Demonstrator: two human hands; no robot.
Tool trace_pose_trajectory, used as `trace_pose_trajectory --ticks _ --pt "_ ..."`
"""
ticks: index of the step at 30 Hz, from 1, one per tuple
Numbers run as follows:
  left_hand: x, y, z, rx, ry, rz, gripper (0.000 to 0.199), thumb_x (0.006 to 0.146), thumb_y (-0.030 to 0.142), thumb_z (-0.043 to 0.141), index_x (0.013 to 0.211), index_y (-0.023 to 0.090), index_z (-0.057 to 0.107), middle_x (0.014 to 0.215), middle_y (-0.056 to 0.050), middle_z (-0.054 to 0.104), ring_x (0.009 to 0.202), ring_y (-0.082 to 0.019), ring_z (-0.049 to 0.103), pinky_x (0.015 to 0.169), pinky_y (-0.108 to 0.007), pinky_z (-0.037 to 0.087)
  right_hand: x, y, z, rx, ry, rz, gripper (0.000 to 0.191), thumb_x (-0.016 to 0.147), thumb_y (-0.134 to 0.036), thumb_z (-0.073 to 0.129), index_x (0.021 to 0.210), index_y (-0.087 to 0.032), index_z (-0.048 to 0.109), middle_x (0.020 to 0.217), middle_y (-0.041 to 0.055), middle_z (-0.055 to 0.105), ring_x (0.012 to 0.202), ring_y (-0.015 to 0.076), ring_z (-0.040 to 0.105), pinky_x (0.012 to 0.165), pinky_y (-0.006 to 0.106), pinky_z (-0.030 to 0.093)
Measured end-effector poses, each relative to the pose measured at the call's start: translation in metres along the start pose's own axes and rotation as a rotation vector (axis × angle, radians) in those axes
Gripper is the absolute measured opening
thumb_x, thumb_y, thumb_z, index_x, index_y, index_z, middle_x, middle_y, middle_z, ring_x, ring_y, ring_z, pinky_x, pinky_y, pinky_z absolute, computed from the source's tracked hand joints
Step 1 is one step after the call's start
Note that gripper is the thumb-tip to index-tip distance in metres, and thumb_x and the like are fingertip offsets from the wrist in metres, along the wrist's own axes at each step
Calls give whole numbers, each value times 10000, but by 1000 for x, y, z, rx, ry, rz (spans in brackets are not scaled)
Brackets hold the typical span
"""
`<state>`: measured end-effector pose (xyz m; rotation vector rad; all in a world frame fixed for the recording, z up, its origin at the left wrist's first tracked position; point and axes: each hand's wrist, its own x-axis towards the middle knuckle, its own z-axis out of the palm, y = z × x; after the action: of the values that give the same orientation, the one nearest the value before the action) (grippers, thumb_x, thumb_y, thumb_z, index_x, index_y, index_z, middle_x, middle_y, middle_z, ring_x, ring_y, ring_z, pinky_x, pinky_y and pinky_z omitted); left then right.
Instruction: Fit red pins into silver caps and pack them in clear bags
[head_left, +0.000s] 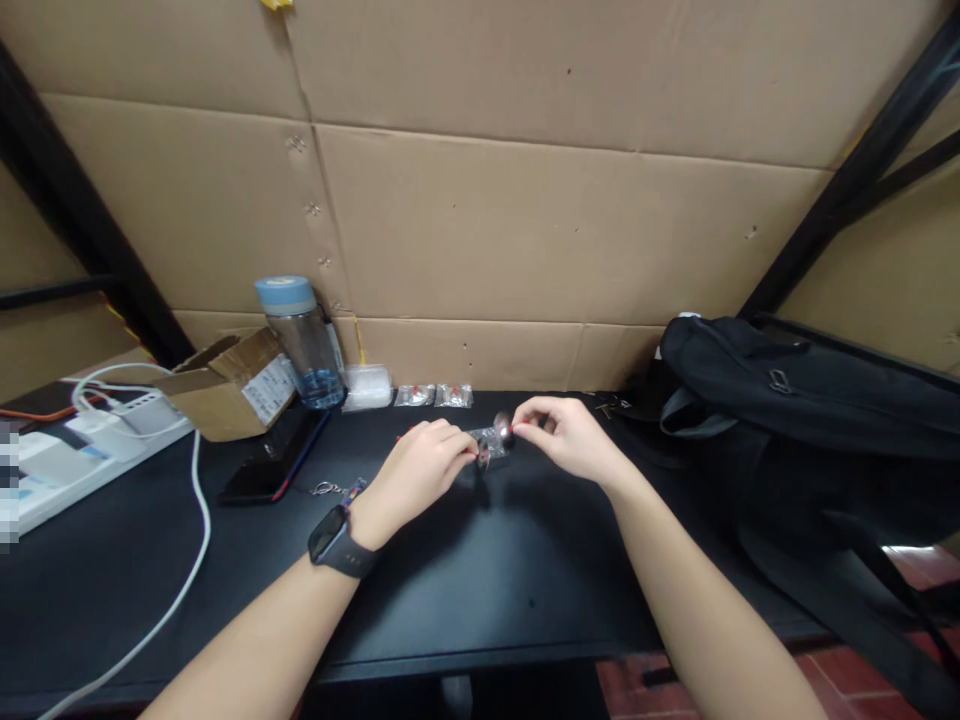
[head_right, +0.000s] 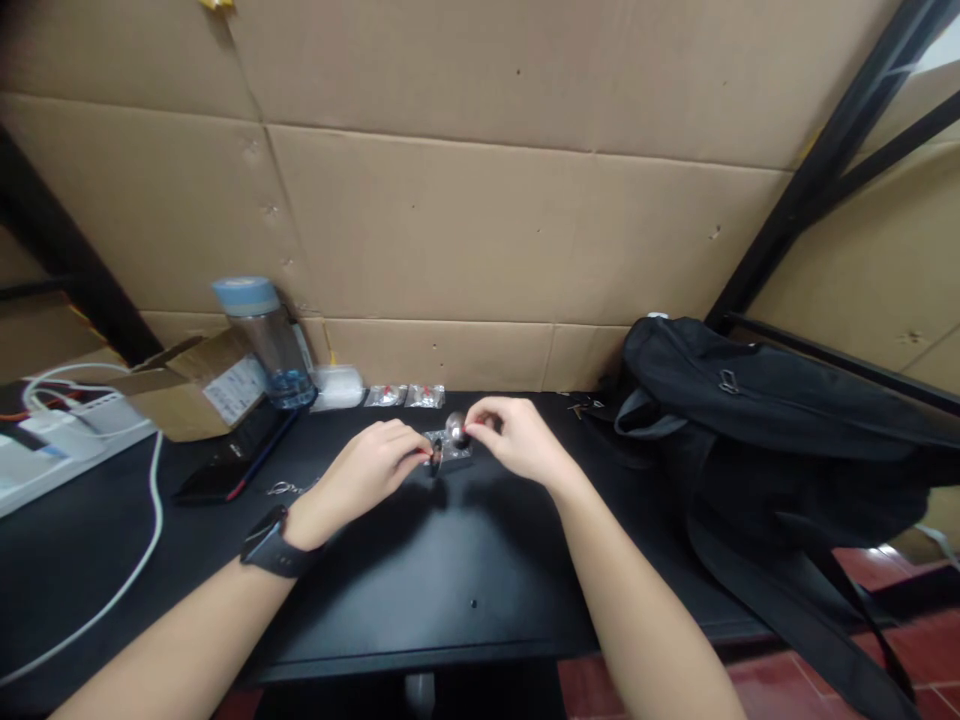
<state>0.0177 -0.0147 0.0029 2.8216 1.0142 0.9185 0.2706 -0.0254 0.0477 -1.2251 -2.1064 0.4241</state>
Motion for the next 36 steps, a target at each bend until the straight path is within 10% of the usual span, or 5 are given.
trace_pose_trajectory --ticks 4,19,36 --pt "1 -5 1 -101 141 -114 141 961 217 561 891 224 684 876 -33 719 839 -203 630 809 -326 463 2 4 -6 163 245 61 249 888 -429 640 855 -190 700 812 47 722 643 165 622 606 283 492" --pt "4 -4 4 -459 438 -456 200 934 383 601 911 210 700 880 -14 738 747 -168 649 666 -249 467 5 -2 26 419 311 58 222 882 -424 676 883 -204 644 849 47 703 734 191 665 689 311 551" --pt "2 2 17 -501 357 -431 169 925 331 619 923 200 726 911 -23 767 808 -177 704 761 -259 515 4 -7 76 728 207 72 164 855 -342 712 876 -186 668 1170 88 685 932 222 725 797 352 622"
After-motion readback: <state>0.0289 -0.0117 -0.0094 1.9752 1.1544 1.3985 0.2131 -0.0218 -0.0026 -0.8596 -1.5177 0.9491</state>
